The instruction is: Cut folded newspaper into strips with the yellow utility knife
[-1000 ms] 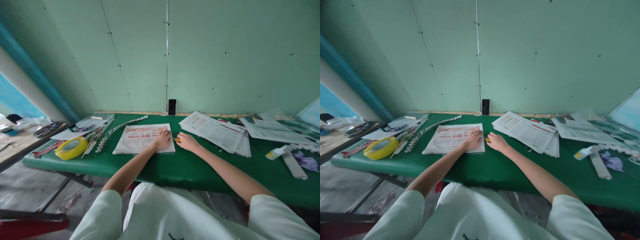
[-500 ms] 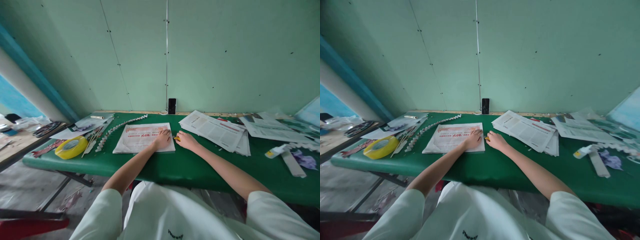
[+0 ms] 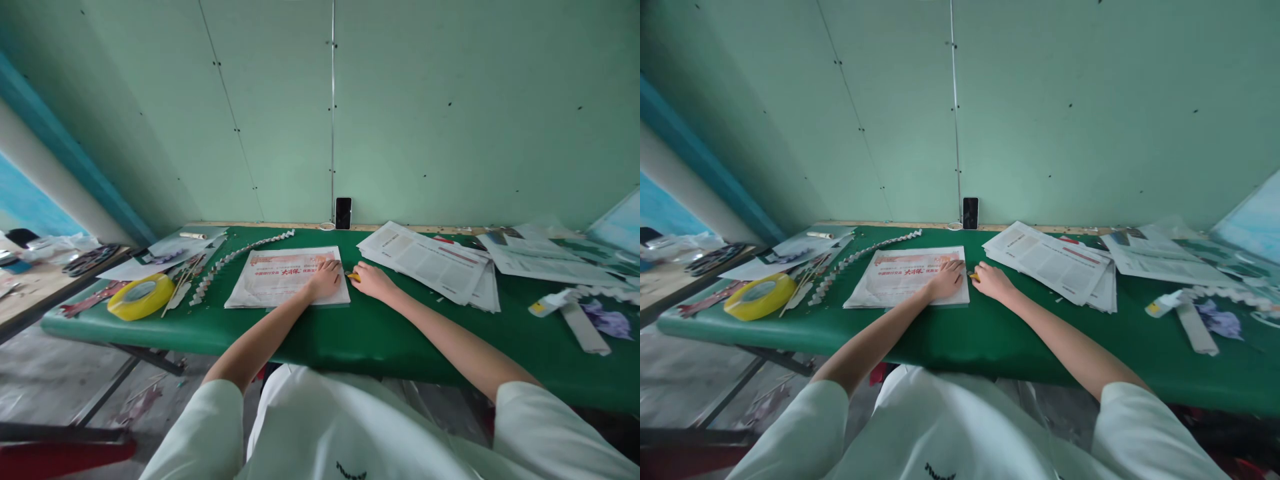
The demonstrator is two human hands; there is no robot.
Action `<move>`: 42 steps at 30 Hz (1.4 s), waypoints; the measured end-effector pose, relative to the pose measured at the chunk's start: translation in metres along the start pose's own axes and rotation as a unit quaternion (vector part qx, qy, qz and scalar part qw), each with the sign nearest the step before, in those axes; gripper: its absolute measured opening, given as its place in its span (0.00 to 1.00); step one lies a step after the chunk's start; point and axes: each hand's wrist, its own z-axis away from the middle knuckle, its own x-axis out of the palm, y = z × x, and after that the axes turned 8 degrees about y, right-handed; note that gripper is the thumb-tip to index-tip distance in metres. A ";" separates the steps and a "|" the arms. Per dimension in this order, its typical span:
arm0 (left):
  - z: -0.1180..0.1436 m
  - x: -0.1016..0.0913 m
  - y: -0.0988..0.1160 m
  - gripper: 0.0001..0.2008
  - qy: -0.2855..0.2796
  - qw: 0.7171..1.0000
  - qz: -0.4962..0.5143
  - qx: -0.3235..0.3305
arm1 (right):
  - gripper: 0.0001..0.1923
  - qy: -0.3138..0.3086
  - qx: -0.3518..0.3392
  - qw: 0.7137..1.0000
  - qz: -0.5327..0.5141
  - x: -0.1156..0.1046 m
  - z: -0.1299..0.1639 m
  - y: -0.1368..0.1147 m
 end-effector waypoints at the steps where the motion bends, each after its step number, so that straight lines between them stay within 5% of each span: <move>1: 0.000 0.000 0.000 0.27 0.001 1.000 0.000 0.000 | 0.12 0.001 0.002 1.000 0.001 0.000 0.000 0.000; 13: 0.005 -0.012 0.014 0.27 -0.030 0.999 0.003 -0.009 | 0.12 -0.014 0.003 1.000 -0.003 -0.002 0.006 -0.002; 19: 0.003 -0.020 0.022 0.20 -0.023 0.999 -0.005 -0.031 | 0.11 -0.017 -0.005 1.000 -0.006 -0.001 0.016 0.001; 31: 0.006 0.002 0.013 0.28 0.010 0.999 0.015 -0.037 | 0.13 -0.013 -0.005 1.000 -0.006 -0.003 0.012 -0.003; 42: 0.006 -0.004 0.016 0.31 -0.024 0.999 0.014 -0.040 | 0.12 -0.014 -0.007 1.000 -0.005 -0.002 0.011 -0.001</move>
